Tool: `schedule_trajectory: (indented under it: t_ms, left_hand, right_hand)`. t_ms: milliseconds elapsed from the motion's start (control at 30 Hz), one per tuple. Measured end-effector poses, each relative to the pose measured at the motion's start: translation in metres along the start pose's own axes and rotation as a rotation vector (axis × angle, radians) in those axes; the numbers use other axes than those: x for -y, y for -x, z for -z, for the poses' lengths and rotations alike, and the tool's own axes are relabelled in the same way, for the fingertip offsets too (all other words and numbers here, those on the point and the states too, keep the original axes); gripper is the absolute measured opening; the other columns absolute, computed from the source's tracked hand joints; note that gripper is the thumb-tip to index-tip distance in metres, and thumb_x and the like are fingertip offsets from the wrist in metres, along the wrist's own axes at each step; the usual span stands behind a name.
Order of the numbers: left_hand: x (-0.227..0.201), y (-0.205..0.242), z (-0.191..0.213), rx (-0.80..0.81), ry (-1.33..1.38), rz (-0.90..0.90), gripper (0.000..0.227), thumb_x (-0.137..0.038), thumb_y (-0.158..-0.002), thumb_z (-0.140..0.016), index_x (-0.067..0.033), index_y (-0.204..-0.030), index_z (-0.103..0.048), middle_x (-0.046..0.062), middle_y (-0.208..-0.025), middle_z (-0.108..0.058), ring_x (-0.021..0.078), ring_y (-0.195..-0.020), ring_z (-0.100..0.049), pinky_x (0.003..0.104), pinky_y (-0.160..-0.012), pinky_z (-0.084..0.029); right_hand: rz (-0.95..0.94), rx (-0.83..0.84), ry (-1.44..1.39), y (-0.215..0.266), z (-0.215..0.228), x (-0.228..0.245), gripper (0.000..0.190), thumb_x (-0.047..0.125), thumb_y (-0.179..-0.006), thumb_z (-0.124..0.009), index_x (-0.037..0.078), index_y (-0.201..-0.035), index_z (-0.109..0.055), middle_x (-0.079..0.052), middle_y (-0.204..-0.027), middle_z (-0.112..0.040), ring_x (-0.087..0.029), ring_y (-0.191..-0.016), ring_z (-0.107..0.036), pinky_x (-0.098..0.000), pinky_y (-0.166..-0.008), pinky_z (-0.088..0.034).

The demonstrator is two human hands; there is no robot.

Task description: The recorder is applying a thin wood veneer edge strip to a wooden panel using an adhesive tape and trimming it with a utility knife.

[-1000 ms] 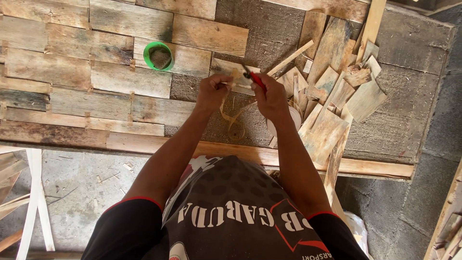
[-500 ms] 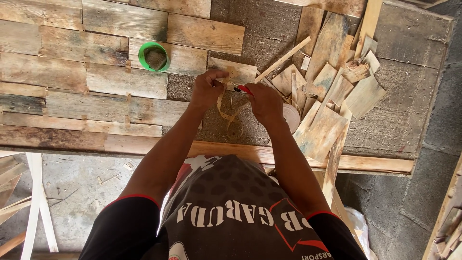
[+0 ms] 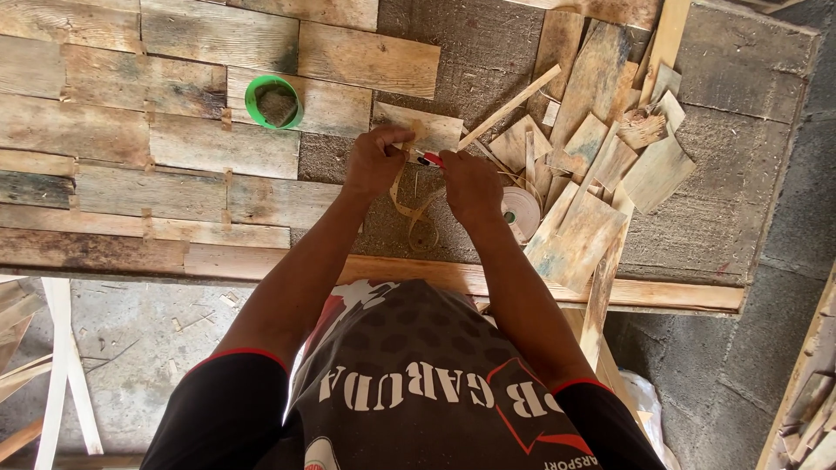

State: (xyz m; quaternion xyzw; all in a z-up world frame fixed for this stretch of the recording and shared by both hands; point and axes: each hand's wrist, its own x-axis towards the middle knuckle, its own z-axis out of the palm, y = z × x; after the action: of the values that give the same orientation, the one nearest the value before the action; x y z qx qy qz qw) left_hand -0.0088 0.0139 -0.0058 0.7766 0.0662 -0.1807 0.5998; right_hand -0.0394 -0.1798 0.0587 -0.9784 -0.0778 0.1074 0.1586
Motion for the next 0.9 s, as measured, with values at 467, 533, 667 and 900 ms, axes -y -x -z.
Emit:
schedule_trajectory:
  t_ms: [467, 533, 667, 900]
  left_hand:
    - [0.044, -0.035, -0.020, -0.073, -0.047, -0.014, 0.038, 0.002, -0.087, -0.072, -0.0040, -0.124, -0.069, 0.010, -0.107, -0.074, 0.0159, -0.091, -0.071, 0.029, -0.079, -0.060]
    - [0.045, -0.036, -0.020, -0.091, -0.049, -0.019, 0.032, 0.001, -0.089, -0.071, -0.0040, -0.120, -0.073, 0.010, -0.105, -0.076, 0.0164, -0.092, -0.072, 0.031, -0.081, -0.060]
    - [0.026, -0.032, -0.016, -0.075, -0.084, 0.128, 0.031, -0.001, -0.089, -0.069, -0.0089, -0.117, -0.076, 0.008, -0.103, -0.076, 0.0170, -0.088, -0.072, 0.033, -0.078, -0.060]
    - [0.036, -0.028, -0.018, -0.067, 0.011, 0.034, 0.055, 0.005, -0.088, -0.070, -0.0055, -0.140, -0.055, 0.008, -0.109, -0.065, 0.0158, -0.089, -0.066, 0.030, -0.074, -0.059]
  right_hand:
    - [-0.148, 0.193, 0.189, -0.006, -0.019, -0.022, 0.014, 0.016, -0.095, -0.064, 0.010, -0.103, -0.073, -0.013, -0.097, -0.072, -0.033, -0.090, -0.072, -0.0497, -0.077, -0.056]
    - [-0.170, 0.189, 0.174, -0.006, -0.010, -0.023, 0.015, 0.020, -0.098, -0.064, 0.010, -0.103, -0.074, -0.014, -0.098, -0.072, -0.034, -0.091, -0.072, -0.0498, -0.077, -0.056]
    - [-0.281, 0.213, 0.030, -0.008, 0.006, -0.021, 0.020, 0.028, -0.100, -0.064, 0.011, -0.103, -0.073, -0.013, -0.096, -0.072, -0.035, -0.089, -0.070, -0.0520, -0.078, -0.054]
    - [-0.227, 0.016, -0.381, -0.025, -0.021, -0.030, 0.021, 0.025, -0.095, -0.070, 0.009, -0.107, -0.074, -0.014, -0.086, -0.070, -0.032, -0.077, -0.069, -0.0486, -0.076, -0.053]
